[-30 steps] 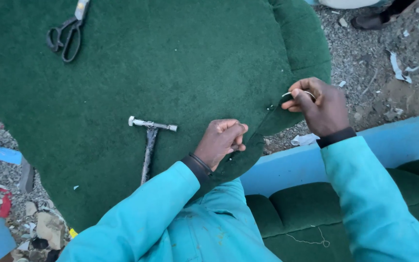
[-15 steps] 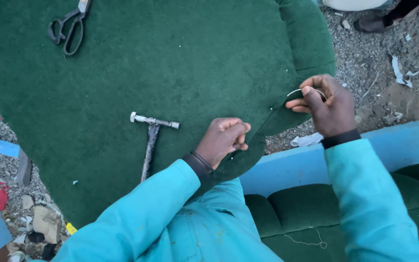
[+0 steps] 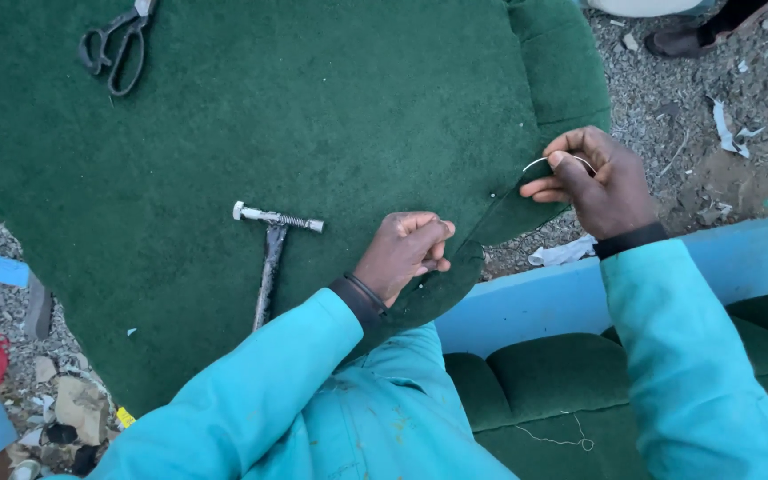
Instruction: Hand-stitching the corners of a green velvet sofa using a needle and thread.
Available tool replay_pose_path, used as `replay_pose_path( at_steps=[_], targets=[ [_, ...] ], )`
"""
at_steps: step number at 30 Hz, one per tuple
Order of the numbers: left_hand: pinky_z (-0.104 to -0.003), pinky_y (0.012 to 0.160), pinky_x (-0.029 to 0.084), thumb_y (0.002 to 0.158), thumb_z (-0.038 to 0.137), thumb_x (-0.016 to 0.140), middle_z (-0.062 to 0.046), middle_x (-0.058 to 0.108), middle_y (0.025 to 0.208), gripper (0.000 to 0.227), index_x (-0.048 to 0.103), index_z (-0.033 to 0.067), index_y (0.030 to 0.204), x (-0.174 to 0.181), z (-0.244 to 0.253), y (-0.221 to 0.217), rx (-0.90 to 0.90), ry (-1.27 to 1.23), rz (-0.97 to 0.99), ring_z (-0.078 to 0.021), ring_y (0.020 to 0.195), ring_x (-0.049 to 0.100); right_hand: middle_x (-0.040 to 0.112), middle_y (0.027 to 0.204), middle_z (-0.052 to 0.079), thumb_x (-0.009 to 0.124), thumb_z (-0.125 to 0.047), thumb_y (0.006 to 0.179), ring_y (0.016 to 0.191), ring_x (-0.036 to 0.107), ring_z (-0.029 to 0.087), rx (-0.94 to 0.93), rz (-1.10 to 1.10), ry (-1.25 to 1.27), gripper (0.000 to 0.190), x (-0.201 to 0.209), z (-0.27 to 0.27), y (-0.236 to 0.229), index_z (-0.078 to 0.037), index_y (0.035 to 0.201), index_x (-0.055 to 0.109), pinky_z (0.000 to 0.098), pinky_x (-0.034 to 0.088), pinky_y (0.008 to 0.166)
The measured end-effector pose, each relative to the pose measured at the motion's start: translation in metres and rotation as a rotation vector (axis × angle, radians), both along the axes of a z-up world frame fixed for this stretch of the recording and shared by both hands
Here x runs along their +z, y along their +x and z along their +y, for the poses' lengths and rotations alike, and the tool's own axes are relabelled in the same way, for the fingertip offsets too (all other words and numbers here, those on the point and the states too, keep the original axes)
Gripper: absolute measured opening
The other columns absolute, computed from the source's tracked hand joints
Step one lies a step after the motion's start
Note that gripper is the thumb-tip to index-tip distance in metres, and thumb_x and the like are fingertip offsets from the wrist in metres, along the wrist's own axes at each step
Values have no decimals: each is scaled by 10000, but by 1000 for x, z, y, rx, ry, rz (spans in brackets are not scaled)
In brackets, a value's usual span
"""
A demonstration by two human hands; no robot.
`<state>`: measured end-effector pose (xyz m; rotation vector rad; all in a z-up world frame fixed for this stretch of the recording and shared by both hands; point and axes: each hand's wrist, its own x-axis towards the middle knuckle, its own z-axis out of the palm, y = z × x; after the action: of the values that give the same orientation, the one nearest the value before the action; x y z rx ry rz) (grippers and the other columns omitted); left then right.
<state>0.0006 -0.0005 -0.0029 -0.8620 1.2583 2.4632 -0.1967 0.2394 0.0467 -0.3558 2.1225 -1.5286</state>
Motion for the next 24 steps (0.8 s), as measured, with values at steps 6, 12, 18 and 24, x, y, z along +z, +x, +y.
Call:
replay_pose_path(
  at_steps=[6, 12, 18, 24],
  targets=[
    [-159, 519, 505, 1059, 163, 778, -79, 677, 618, 346, 744, 95, 722, -17, 6, 6, -15, -32, 26, -222, 682, 891, 785, 1094, 361, 634, 29, 1312, 1000, 903, 481, 80, -52, 78, 183, 13, -10, -1, 154, 1417, 717, 563, 812, 904],
    [-585, 858, 728, 1041, 312, 723, -256, 900, 1011, 299, 950, 122, 1081, 42, 86, 42, -360, -778, 282, -533, 1145, 873, 921, 929, 224, 737, -122, 1260, 868, 939, 338, 277, 83, 445, 135, 19, -20, -5, -35, 1318, 822, 411, 771, 783],
    [-827, 1492, 206, 917, 822, 657, -182, 512, 1962, 729, 1022, 265, 1212, 98, 80, 43, -1177, -1226, 1025, -425, 1890, 364, 965, 1053, 64, 789, -319, 1280, 949, 936, 314, 319, 523, 802, 236, 40, 6, -8, -130, 1417, 751, 560, 683, 763],
    [-540, 1041, 601, 1110, 217, 862, -153, 855, 1266, 211, 732, 130, 969, 75, 12, -4, -68, -1251, 792, -376, 1167, 767, 940, 1273, 111, 874, -412, 1271, 924, 860, 367, 380, 864, 830, 248, 43, 15, -12, -174, 1312, 933, 591, 706, 727]
  ],
)
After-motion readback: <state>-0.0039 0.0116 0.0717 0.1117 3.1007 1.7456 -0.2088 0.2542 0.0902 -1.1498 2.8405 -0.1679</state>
